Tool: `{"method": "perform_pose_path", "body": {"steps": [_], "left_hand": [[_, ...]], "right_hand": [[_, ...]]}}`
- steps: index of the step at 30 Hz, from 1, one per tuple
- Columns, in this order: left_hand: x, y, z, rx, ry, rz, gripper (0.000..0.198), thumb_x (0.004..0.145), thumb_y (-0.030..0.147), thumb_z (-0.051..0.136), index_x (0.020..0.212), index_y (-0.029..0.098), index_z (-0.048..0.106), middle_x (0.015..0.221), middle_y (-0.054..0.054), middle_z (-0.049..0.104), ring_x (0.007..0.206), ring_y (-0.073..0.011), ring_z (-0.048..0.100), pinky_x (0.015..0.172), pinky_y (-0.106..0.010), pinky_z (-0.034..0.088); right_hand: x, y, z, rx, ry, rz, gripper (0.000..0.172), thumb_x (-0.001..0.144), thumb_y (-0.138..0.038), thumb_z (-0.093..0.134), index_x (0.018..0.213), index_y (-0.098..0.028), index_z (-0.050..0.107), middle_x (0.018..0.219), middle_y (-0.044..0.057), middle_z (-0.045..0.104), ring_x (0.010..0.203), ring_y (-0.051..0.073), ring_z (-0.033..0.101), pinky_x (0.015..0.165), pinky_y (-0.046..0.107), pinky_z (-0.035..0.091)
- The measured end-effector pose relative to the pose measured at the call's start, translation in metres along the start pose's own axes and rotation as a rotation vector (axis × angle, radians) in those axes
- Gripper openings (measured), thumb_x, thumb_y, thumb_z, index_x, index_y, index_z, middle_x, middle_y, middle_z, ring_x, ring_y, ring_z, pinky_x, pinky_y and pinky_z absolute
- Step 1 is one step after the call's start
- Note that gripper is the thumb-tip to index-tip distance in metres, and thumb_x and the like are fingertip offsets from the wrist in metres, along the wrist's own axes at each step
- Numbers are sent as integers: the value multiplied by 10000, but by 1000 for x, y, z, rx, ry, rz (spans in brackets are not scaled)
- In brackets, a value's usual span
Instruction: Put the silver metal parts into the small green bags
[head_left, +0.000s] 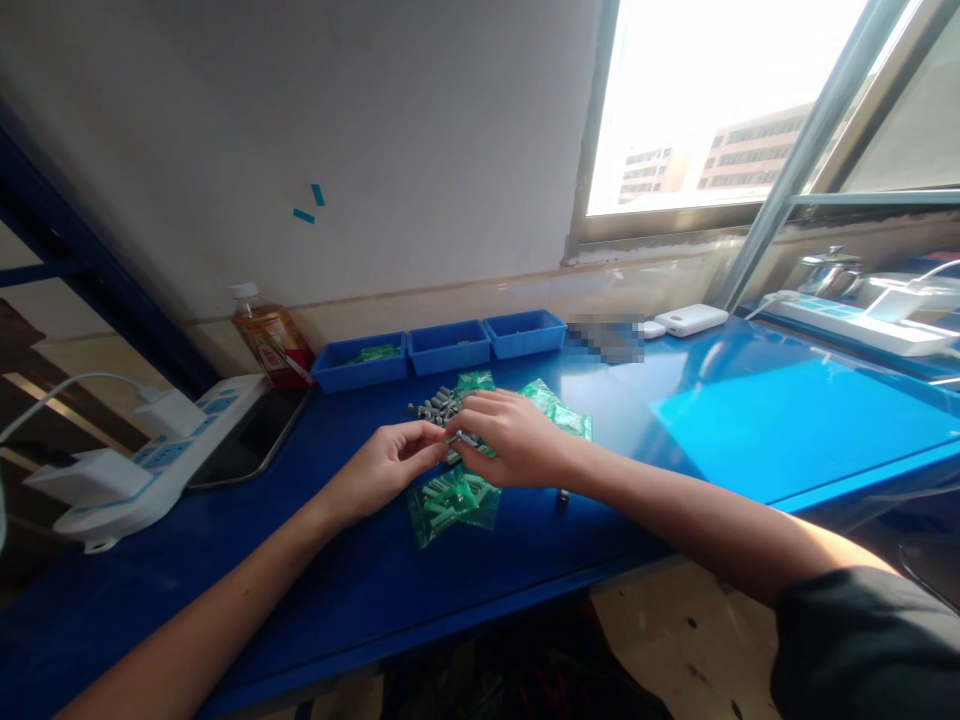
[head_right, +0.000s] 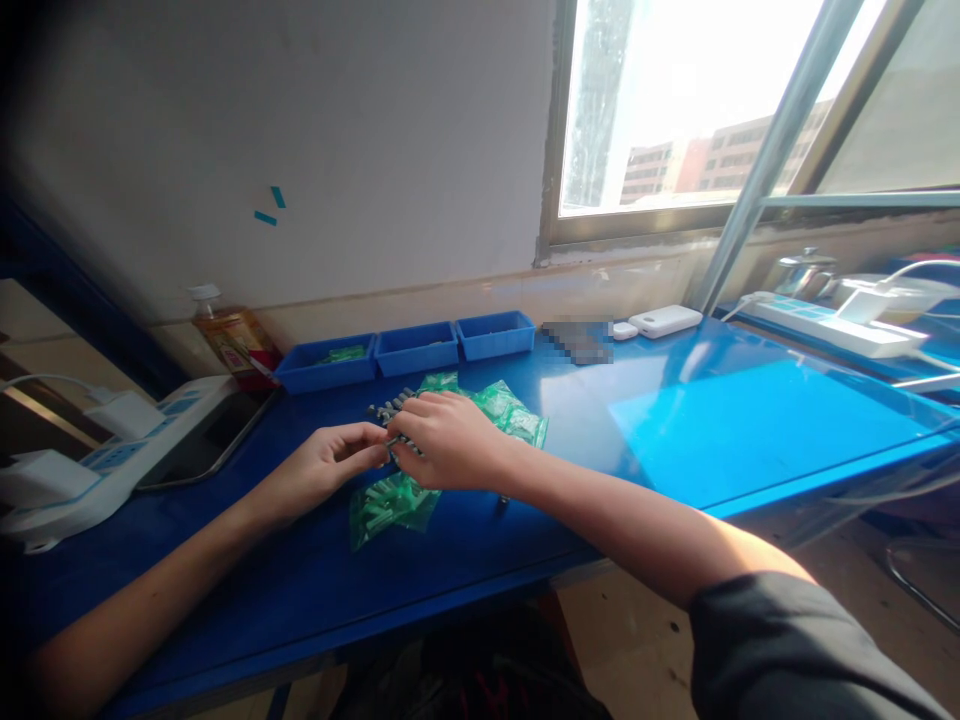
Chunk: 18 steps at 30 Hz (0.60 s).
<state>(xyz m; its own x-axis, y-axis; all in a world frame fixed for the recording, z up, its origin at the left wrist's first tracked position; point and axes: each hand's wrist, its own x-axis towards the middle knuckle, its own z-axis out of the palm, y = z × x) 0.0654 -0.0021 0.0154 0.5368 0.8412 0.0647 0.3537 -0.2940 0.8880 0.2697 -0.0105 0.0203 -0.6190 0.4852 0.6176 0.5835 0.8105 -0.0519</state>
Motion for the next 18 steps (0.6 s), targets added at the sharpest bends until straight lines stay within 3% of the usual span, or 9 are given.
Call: {"method": "perform_pose_path", "body": {"steps": [7,18], "left_hand": [[0,-2,1,-17,16,-15,368,761,479,642,912,145,673,929,-73,702,886,-239,628,812,-353,502],[-1,5,1,-20,11,-3,314,781,450,630,852,146,671,844,-45,688,803,-192,616,732,-281,485]], "right_hand": [[-1,-1,0,-9,46,-37,131,851,-233,511,890,-177,623,780,34,635,753,155,576,674,274,396],[0,-5,-1,-74,11,-31,156,840,-209,479,877,-162,623,775,47,630,742,165,556,667,283,397]]}}
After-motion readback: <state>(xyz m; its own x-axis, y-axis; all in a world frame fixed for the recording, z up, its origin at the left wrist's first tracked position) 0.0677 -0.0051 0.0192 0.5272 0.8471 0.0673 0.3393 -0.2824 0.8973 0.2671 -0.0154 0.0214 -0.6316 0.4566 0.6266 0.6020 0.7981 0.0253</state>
